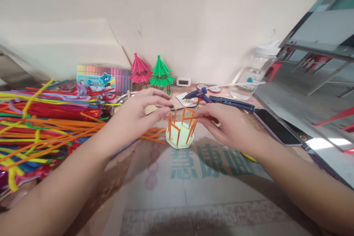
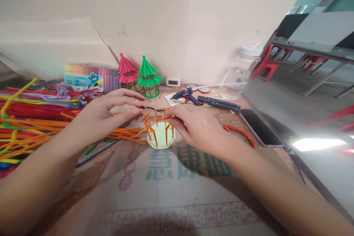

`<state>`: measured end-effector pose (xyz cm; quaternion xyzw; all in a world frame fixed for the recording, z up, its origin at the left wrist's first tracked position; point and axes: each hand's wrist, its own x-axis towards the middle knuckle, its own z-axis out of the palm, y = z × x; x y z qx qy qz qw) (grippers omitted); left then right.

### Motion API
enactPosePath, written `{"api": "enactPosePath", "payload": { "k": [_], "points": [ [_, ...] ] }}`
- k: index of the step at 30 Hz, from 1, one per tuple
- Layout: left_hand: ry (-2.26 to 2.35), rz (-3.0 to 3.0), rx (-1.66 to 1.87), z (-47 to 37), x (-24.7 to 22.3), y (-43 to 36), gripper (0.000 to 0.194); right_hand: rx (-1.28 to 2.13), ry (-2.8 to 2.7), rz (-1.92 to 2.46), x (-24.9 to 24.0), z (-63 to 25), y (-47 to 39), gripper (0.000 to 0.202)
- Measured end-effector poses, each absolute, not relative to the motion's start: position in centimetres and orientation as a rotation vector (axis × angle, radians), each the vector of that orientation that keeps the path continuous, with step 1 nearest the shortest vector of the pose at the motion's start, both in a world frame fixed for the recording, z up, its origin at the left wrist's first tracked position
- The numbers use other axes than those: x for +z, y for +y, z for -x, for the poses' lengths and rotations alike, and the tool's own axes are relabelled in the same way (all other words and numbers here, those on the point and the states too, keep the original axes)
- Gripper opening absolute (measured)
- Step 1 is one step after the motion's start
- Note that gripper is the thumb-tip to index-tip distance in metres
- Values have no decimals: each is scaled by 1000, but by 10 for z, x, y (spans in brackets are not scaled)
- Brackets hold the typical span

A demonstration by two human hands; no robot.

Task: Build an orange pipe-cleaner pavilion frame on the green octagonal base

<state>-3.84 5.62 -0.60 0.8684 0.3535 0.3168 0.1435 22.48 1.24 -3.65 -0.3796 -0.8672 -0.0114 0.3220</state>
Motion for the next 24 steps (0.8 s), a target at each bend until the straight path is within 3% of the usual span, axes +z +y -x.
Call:
{"api": "enactPosePath", "payload": {
  "k": [9,18,24],
  "points": [
    [800,-2835,916,20,-19,41,14,56,-2253,938,-55,-220,6,16],
    [769,-2885,809,22,-18,42,15,-149,-2307,875,-57,-224,12,14],
    [755,-2881,728,25,-18,45,15,17,-2301,909,-56,-226,13,15]
  ]
}}
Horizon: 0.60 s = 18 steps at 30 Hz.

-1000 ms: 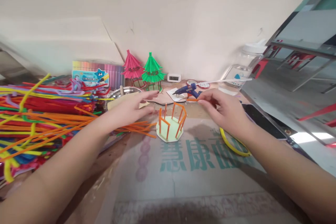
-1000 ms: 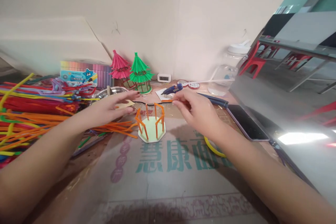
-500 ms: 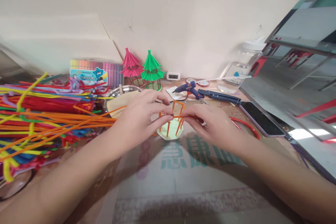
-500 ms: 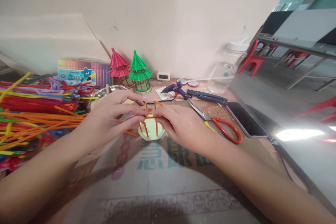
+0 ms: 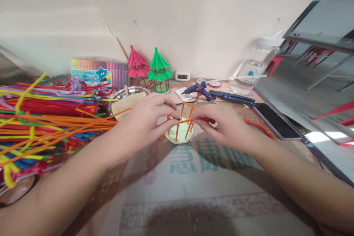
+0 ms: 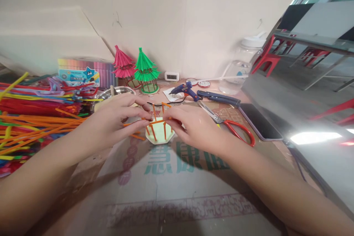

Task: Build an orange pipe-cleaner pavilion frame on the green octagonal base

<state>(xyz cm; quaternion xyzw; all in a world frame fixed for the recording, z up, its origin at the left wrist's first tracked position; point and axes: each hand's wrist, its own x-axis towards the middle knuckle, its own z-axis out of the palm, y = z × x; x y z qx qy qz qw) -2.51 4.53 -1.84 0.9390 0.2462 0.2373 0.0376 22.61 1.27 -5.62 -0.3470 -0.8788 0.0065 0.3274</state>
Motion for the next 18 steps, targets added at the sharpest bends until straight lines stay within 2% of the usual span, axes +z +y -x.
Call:
{"api": "enactPosePath", "payload": {
  "k": [4,14,18],
  "points": [
    [729,-2911,702,29,-20,50,24,19,-2305,897,-57,-227,14,15],
    [707,-2909,687,28,-19,49,18,-5,-2309,852,-60,-225,14,16],
    [688,-2913,706,30,-19,51,21,58,-2288,875,-59,-226,14,16]
  ]
}}
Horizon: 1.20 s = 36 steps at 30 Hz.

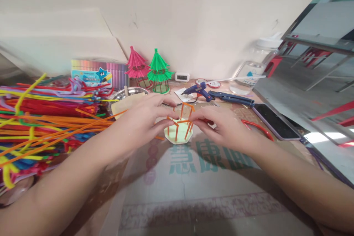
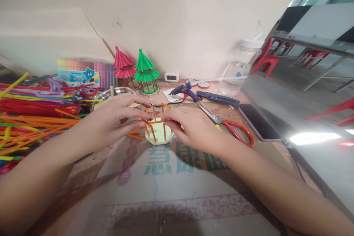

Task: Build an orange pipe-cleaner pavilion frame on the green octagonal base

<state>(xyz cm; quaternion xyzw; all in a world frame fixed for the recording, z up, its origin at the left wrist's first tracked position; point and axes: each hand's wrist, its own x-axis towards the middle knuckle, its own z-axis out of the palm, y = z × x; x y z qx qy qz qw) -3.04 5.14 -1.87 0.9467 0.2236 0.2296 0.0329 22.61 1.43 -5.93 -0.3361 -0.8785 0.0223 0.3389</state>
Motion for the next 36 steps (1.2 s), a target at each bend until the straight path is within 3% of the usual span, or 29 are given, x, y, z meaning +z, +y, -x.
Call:
{"api": "enactPosePath", "payload": {
  "k": [36],
  "points": [
    [682,-2956,700,28,-23,53,17,-36,-2353,827,-63,-224,15,14]
  ]
}}
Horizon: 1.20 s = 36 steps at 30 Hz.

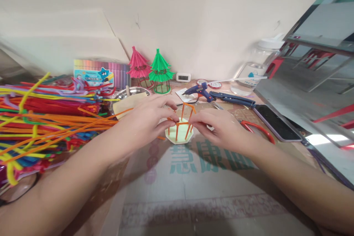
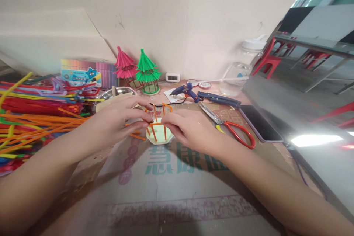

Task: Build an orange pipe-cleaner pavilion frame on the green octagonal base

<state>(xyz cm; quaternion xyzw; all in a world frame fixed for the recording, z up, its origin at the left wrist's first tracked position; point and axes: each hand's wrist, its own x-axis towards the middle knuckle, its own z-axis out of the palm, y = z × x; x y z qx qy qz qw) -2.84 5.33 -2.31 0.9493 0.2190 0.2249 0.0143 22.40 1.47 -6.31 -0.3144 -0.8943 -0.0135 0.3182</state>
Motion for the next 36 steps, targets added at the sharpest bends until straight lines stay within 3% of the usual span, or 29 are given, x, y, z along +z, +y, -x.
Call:
{"api": "enactPosePath", "payload": {
  "k": [5,14,36],
  "points": [
    [682,-2931,687,27,-20,50,24,-69,-2353,814,-65,-224,15,15],
    [733,-2813,688,17,-22,43,12,-19,-2367,874,-63,-224,14,11],
    [746,-2905,680,27,-19,47,16,-29,-2383,911,-67,-224,14,13]
  ]
}}
